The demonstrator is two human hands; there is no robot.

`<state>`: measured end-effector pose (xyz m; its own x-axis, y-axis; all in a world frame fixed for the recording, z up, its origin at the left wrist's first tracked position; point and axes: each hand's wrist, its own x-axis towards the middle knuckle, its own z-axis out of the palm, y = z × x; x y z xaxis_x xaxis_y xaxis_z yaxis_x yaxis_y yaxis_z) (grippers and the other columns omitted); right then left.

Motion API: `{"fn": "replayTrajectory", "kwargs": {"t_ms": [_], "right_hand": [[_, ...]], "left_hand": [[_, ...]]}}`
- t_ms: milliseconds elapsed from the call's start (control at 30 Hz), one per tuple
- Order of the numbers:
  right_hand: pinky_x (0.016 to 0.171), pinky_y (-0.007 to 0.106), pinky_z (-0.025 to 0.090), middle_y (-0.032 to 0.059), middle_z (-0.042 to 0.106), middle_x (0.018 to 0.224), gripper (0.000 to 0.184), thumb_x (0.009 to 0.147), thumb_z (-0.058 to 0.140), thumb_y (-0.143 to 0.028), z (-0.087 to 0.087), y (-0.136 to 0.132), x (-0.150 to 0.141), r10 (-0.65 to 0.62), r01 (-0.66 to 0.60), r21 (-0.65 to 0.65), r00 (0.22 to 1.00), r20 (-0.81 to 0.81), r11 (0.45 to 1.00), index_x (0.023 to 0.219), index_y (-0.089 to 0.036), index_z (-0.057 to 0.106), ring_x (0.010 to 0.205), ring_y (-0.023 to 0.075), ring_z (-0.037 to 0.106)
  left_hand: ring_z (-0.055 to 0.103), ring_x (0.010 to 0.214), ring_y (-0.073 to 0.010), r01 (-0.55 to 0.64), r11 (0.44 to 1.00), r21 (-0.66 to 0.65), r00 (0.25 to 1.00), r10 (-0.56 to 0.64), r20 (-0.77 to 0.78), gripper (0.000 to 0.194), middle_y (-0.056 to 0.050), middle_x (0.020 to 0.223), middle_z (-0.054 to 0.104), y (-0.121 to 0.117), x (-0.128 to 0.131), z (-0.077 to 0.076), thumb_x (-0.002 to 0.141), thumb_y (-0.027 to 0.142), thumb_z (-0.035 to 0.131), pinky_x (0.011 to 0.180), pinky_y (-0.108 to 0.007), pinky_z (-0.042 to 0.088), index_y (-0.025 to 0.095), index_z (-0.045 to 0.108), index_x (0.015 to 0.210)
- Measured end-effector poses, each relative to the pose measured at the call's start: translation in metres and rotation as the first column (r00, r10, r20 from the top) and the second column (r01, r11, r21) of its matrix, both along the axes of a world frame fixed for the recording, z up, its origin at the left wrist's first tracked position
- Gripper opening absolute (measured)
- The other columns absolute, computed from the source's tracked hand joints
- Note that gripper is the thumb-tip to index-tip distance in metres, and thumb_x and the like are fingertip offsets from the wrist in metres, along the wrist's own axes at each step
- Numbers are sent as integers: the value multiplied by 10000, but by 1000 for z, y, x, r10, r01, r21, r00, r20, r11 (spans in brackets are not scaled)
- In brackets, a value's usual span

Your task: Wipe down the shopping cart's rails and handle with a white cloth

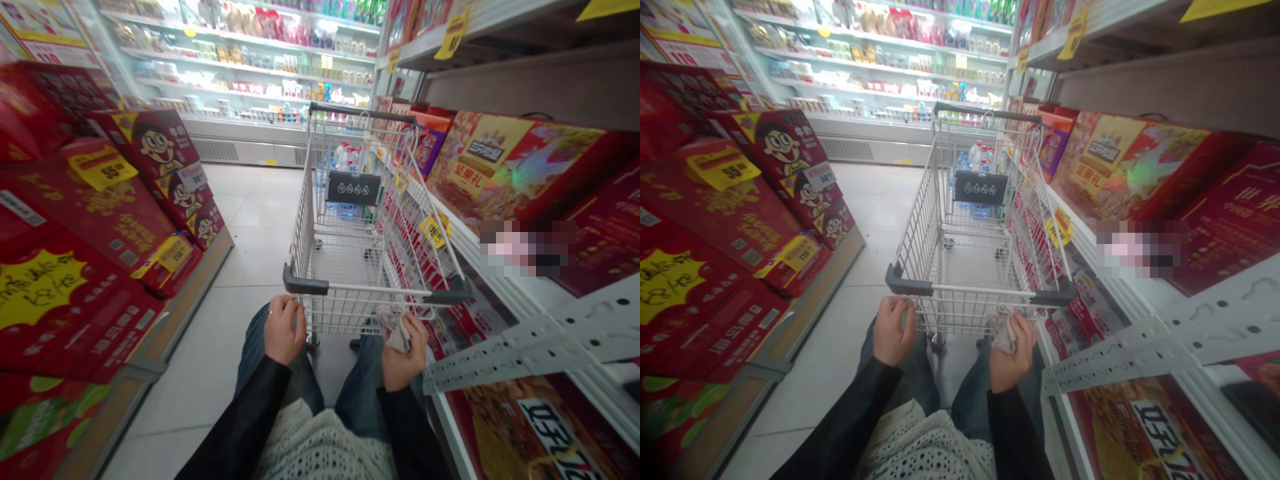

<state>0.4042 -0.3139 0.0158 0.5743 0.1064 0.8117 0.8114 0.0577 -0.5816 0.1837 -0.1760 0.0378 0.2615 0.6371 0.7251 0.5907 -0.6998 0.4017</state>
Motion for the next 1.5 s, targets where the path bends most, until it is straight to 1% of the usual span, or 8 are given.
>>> {"fn": "replayTrajectory", "kwargs": {"t_ms": [367, 633, 800, 900, 1000, 1167, 1300, 1500], "right_hand": [[995, 565, 603, 153, 762, 1131, 265, 872, 765, -378, -10, 0, 88, -112, 111, -35, 994, -6, 993, 1042, -177, 731, 1082, 303, 739], [991, 541, 608, 156, 788, 1049, 445, 733, 785, -470, -9, 24, 184, -66, 66, -8, 985, -160, 998, 1025, -135, 752, 1000, 312, 758], [1005, 557, 602, 162, 801, 1058, 565, 714, 831, -594, 2, 26, 193, -98, 97, -14, 976, -194, 995, 1030, -128, 787, 998, 331, 759], [1008, 551, 605, 157, 800, 1086, 604, 738, 842, -614, 0, 12, 175, -149, 160, 39, 968, -204, 986, 1101, -134, 789, 1003, 327, 760], [1012, 540, 607, 140, 802, 1075, 570, 738, 868, -579, -8, -10, 156, -129, 139, 41, 974, -185, 989, 1101, -146, 796, 990, 313, 762], [1017, 550, 601, 131, 809, 1064, 591, 691, 887, -580, -15, -43, 154, -93, 87, -31, 959, -269, 996, 1082, -143, 814, 991, 316, 754], [1016, 565, 600, 118, 812, 1013, 671, 600, 921, -570, -10, -58, 164, -135, 136, -28, 894, -427, 990, 1107, -140, 825, 951, 323, 750], [986, 559, 623, 123, 810, 1023, 683, 556, 938, -557, 10, -47, 158, -133, 171, 38, 869, -477, 985, 1085, -144, 815, 954, 346, 761]], "left_hand": [[614, 974, -277, 138, 987, 85, 990, -135, -41, 134, -107, 972, 637, -51, 45, 3, 975, 132, 556, 814, -402, 542, 224, 652, 977], [592, 1038, -337, 230, 972, -51, 913, -234, -333, 88, -158, 1008, 610, -95, 111, 9, 934, 175, 582, 864, -486, 573, 167, 651, 987], [602, 1161, -338, 433, 884, -177, 845, -466, -264, 287, -175, 1186, 649, -96, 120, 21, 922, 205, 615, 961, -488, 586, 148, 644, 1201], [608, 1258, -291, 501, 846, -183, 850, -521, -81, 450, -163, 1353, 638, -76, 90, 27, 944, 217, 603, 1054, -447, 575, 183, 578, 1392], [614, 1287, -286, 343, 934, -102, 939, -340, 43, 428, -168, 1369, 636, -34, 41, 48, 988, 219, 550, 1103, -470, 550, 200, 573, 1416], [426, 1525, -336, -37, 988, 151, 998, 30, 51, 545, -196, 1591, 487, 71, -36, 129, 998, 270, 535, 1304, -565, 317, 181, 480, 1532], [301, 1611, -318, -69, 989, 133, 992, 82, -91, 415, -140, 1609, 503, 150, -73, 181, 1012, 318, 463, 1361, -600, 36, 220, 569, 1401], [494, 1332, -305, -130, 990, -50, 988, 125, -92, 204, -92, 1078, 669, 183, -86, 185, 1003, 383, 429, 1308, -655, -65, 231, 549, 938]]}}
